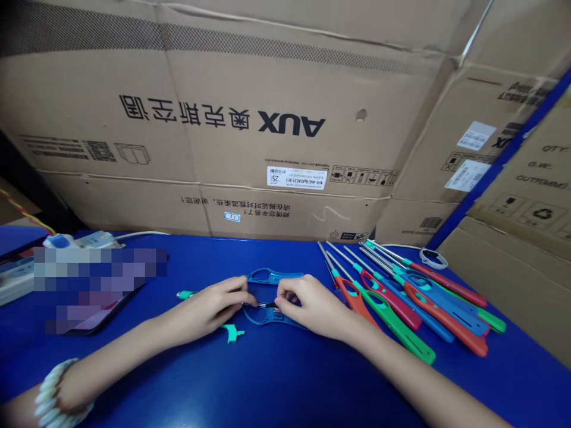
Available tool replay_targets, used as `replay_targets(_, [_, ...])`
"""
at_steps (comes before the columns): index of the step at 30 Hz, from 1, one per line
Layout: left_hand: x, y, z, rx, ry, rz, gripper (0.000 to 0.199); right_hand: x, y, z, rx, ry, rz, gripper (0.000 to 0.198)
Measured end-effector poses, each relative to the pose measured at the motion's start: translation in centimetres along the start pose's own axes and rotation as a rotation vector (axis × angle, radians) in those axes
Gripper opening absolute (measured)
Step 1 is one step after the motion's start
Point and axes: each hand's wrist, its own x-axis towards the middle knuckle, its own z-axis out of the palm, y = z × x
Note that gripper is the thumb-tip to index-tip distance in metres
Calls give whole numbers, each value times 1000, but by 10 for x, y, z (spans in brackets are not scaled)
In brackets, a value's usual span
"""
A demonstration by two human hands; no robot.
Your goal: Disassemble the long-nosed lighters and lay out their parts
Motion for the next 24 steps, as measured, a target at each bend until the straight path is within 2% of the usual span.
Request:
replay_targets(9, [0,-3,2,-27,17,8,35,-1,-3,-1,-203,-3,-74,16])
replay_targets(17, [1,-2,2,-33,35,10,27,-3,-3,-1,-454,-68,-248,18])
replay_targets(24, [1,-3,2,-34,44,23,26,-2,1,1,-463,-56,-271,16])
